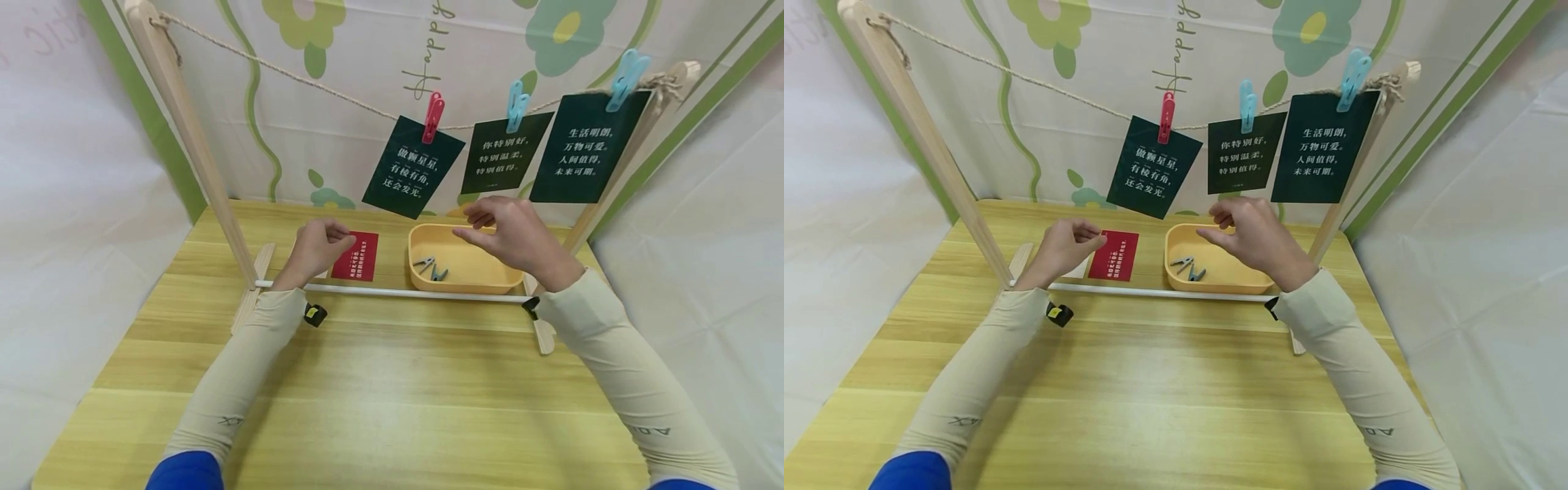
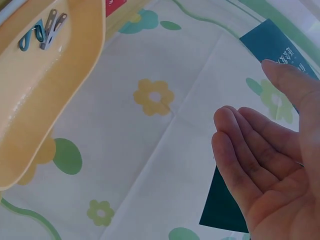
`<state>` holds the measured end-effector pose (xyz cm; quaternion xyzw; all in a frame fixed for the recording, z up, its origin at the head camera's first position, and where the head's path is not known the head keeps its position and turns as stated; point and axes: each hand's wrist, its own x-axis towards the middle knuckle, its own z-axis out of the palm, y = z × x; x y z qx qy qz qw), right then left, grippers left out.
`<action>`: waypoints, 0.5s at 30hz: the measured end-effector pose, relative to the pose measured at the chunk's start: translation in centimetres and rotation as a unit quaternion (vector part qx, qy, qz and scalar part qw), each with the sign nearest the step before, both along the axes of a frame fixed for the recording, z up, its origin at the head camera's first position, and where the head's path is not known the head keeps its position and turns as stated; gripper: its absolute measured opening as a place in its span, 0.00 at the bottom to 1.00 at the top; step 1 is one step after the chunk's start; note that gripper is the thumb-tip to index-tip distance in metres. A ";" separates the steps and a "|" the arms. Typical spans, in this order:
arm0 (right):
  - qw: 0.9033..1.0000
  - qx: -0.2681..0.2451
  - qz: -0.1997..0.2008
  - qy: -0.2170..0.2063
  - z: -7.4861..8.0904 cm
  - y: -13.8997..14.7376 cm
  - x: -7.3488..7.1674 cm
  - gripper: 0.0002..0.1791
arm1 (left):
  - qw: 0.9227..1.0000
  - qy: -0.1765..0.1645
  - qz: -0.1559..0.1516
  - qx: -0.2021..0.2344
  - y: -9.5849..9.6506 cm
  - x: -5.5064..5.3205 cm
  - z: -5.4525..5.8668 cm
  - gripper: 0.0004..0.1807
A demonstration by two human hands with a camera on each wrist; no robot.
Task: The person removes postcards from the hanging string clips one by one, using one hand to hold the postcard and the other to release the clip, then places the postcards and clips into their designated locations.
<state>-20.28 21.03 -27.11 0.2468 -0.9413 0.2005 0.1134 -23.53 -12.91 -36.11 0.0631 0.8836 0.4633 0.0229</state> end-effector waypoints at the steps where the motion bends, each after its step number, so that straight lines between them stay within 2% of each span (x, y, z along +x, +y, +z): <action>1: 1.000 -0.001 0.001 0.004 0.1 0.0 0.0 0.20 | 1.000 0.002 -0.001 0.001 0.1 0.0 0.1 0.15; 10: 1.000 -0.005 0.005 0.028 1.2 -0.2 0.5 0.18 | 0.999 0.033 -0.009 0.016 0.5 0.4 1.1 0.17; 15: 0.998 -0.003 0.012 0.057 1.9 -0.3 0.8 0.17 | 0.998 0.048 -0.014 0.027 0.7 0.8 1.8 0.16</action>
